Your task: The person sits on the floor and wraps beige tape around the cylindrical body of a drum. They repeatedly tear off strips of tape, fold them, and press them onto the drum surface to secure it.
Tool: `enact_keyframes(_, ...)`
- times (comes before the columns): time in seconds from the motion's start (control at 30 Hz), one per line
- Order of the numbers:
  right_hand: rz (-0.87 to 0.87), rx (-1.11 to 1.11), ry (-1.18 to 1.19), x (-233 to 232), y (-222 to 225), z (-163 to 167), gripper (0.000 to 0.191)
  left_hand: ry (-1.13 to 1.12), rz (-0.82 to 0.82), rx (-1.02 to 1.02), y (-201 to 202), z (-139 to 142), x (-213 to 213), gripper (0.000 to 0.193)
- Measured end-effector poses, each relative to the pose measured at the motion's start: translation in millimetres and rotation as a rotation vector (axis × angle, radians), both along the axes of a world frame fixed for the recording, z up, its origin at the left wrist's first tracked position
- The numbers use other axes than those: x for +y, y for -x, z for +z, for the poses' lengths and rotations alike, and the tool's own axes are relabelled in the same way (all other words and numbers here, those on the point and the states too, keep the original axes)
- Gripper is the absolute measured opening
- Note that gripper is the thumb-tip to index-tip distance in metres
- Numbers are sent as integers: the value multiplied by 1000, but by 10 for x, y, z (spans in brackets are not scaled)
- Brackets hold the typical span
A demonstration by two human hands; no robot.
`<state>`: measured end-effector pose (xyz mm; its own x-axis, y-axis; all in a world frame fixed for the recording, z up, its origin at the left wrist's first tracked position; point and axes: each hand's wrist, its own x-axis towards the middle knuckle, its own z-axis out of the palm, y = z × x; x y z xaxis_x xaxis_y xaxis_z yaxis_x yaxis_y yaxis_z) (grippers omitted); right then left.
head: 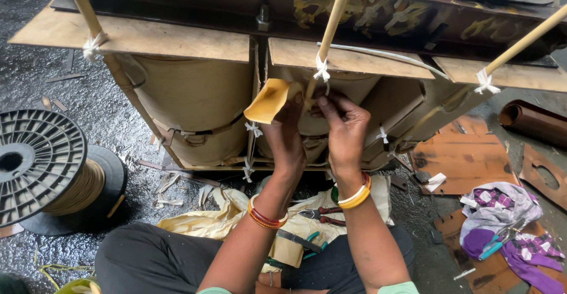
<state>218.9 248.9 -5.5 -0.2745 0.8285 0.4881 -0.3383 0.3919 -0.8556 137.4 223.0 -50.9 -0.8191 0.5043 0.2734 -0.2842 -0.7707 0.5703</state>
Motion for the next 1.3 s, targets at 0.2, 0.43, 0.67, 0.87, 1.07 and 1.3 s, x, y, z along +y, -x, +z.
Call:
enact_keyframes(0.2,2,98,57,-20,58,-43,13,-61,-98,-130,-86,18,-66,24)
enact_keyframes(0.43,-13,103,-14,-29,72,-44,12,123,28,-76,-193,78,-57,32)
enact_keyframes(0.67,-13,99,-14,-22,46,-52,14,221,101,147,-225,180,-186,25)
enact_keyframes(0.87,-114,28,-114,-11,59,-58,13,304,116,170,-160,304,-209,27)
enact_keyframes(1.07,-189,-100,-207,41,23,-59,14,280,86,218,-110,271,-134,27)
enact_keyframes(1.3,-170,-149,-288,154,-1,-67,15,154,-141,162,21,259,-83,31)
